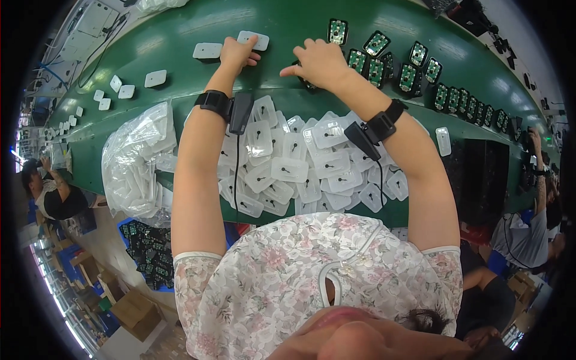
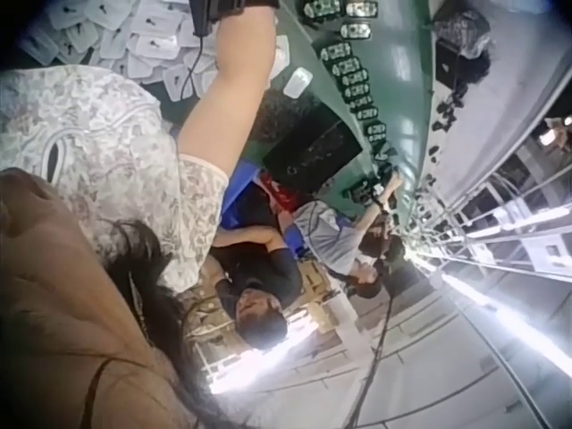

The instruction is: Assembling electronic components by inserting small black modules into white plastic housings.

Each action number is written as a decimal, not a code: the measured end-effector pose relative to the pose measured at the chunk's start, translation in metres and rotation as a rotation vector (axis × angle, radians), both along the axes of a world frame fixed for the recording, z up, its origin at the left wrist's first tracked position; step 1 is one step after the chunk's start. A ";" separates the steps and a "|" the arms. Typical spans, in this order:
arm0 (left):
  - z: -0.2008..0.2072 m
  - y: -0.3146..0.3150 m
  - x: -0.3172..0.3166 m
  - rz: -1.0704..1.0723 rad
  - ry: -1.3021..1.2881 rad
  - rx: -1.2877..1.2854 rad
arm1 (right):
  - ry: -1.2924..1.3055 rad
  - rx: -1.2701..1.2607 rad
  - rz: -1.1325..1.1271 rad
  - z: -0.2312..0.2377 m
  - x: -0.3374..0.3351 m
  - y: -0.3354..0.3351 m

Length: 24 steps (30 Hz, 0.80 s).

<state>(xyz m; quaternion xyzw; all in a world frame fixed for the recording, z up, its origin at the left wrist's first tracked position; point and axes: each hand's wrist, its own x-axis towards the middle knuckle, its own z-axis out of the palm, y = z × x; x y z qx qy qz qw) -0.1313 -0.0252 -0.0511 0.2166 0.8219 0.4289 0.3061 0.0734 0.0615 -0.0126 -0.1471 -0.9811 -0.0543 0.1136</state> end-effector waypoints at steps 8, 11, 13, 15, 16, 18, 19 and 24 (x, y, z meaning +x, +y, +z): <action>0.008 -0.008 0.007 0.071 0.285 -0.206 | -0.081 -0.286 -0.039 0.012 -0.003 -0.003; 0.027 -0.034 0.029 -0.051 0.696 -0.230 | 0.111 -0.656 -0.040 0.016 0.011 0.008; 0.042 -0.052 0.050 -0.181 0.967 -0.192 | 0.055 -0.654 -0.025 0.010 0.026 0.020; 0.064 -0.070 0.084 -0.459 0.728 -0.227 | -0.004 -0.685 0.000 0.008 0.037 0.023; 0.062 -0.080 0.097 -0.461 0.726 -0.225 | -0.006 -0.684 -0.003 0.010 0.039 0.021; 0.055 -0.095 0.121 -0.655 0.728 0.048 | 0.001 -0.603 -0.004 0.018 0.041 0.015; 0.057 -0.098 0.135 -0.661 0.729 0.054 | 0.003 -0.599 -0.012 0.024 0.043 0.013; 0.055 -0.078 0.190 -0.834 0.948 0.413 | -0.129 -0.407 -0.027 0.030 0.047 0.010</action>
